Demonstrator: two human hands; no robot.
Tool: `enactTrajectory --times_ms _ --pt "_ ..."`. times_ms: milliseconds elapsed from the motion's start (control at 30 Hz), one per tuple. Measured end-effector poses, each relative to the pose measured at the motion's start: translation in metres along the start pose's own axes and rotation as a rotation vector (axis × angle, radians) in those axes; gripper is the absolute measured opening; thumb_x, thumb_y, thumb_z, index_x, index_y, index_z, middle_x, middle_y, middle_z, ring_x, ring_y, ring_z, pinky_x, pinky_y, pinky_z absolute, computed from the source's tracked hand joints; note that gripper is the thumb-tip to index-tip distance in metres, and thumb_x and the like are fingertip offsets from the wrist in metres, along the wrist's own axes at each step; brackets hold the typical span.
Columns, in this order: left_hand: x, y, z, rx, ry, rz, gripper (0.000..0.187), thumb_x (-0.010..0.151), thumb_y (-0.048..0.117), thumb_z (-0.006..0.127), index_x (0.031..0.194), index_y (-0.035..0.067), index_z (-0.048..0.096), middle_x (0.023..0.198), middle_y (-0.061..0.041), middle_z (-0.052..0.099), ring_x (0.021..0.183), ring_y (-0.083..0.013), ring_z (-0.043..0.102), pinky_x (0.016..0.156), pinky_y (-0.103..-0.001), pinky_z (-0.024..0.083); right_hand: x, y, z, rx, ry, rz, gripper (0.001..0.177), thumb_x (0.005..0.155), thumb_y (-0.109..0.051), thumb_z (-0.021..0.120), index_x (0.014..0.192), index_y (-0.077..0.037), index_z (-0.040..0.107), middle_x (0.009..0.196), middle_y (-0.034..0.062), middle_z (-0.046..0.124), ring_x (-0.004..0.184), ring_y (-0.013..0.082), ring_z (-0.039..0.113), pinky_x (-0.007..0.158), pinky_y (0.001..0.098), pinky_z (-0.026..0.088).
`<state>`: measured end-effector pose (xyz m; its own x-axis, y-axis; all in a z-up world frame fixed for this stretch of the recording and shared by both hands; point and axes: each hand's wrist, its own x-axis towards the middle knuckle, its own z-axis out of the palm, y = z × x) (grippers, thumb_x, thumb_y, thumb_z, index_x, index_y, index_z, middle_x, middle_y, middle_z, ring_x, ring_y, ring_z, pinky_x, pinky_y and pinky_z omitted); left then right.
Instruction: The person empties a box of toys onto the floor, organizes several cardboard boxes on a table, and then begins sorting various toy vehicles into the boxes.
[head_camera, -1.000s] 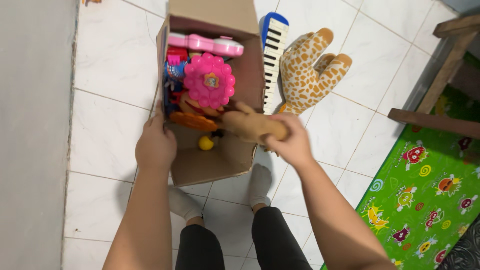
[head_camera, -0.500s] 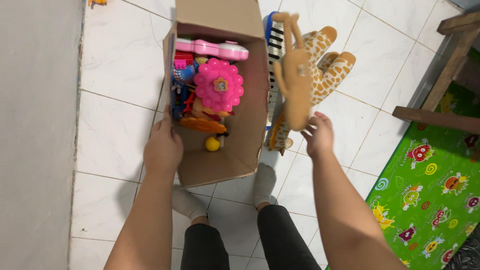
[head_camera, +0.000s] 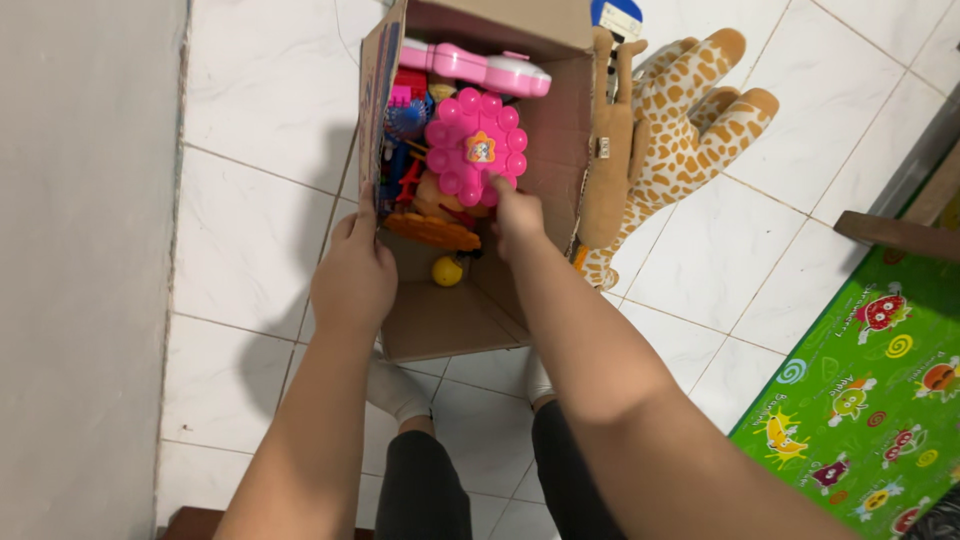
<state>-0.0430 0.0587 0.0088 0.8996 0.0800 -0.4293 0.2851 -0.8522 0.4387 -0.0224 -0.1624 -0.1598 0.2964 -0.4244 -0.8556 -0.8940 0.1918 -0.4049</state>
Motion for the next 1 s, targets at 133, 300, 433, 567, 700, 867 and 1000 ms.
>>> enactTrajectory --times_ms 133,300,433,567,700,867,1000 --pt "0.002 -0.001 -0.007 0.048 -0.063 -0.034 0.073 0.090 0.011 0.057 0.159 0.020 0.035 0.129 -0.012 0.063 0.088 -0.0381 0.070 0.070 -0.050 0.057 0.009 -0.003 0.004 0.158 -0.087 0.062 0.038 0.089 -0.031 0.076 0.114 -0.004 0.066 0.095 0.0041 0.070 0.076 0.0150 0.058 0.066 0.0331 0.045" --pt "0.006 0.003 -0.010 0.064 -0.041 -0.003 0.074 0.090 0.011 0.057 0.159 0.020 0.035 0.130 -0.012 0.062 0.085 -0.0381 0.070 0.069 -0.050 0.057 -0.040 -0.005 -0.027 0.449 -0.390 -0.202 0.024 0.096 -0.016 0.067 0.117 -0.004 0.066 0.101 0.0070 0.072 0.083 0.0171 0.065 0.075 0.0327 0.054" --pt "0.008 0.005 -0.013 0.067 -0.065 -0.028 0.075 0.089 0.011 0.057 0.160 0.021 0.035 0.131 -0.012 0.062 0.089 -0.0378 0.070 0.070 -0.050 0.057 -0.085 -0.019 -0.086 0.423 -0.359 -0.409 0.027 0.102 -0.010 0.067 0.127 -0.002 0.062 0.117 0.0066 0.068 0.106 0.0170 0.066 0.095 0.0334 0.054" --pt "0.010 0.003 -0.011 0.084 -0.083 -0.052 0.074 0.090 0.011 0.057 0.159 0.022 0.035 0.134 -0.010 0.060 0.094 -0.0366 0.070 0.073 -0.050 0.057 -0.073 -0.051 -0.156 0.693 -0.183 -0.526 0.031 0.103 -0.011 0.061 0.132 -0.003 0.055 0.124 0.0136 0.069 0.107 0.0242 0.069 0.094 0.0395 0.056" --pt "0.009 0.002 -0.010 0.056 -0.066 -0.033 0.073 0.090 0.011 0.056 0.159 0.021 0.035 0.137 -0.011 0.060 0.098 -0.0356 0.070 0.073 -0.049 0.058 -0.016 -0.047 -0.191 0.693 -0.034 -0.444 0.033 0.104 -0.011 0.061 0.134 -0.002 0.048 0.123 0.0159 0.066 0.104 0.0278 0.068 0.093 0.0448 0.057" --pt "0.007 0.004 -0.010 0.065 -0.094 -0.055 0.073 0.091 0.010 0.055 0.160 0.021 0.034 0.136 -0.011 0.060 0.094 -0.0359 0.070 0.071 -0.048 0.058 0.016 -0.037 -0.181 0.303 0.233 -0.014 0.073 0.100 -0.030 0.068 0.154 -0.014 0.021 0.135 0.0093 0.043 0.109 0.0307 0.056 0.096 0.0443 0.050" --pt "0.004 0.008 -0.010 0.075 -0.065 -0.023 0.075 0.089 0.010 0.056 0.160 0.021 0.034 0.132 -0.010 0.061 0.091 -0.0357 0.070 0.072 -0.048 0.058 -0.003 -0.027 -0.137 -0.154 0.503 -0.807 0.064 0.096 -0.025 0.078 0.143 -0.002 0.041 0.131 0.0151 0.051 0.110 0.0269 0.056 0.098 0.0415 0.052"
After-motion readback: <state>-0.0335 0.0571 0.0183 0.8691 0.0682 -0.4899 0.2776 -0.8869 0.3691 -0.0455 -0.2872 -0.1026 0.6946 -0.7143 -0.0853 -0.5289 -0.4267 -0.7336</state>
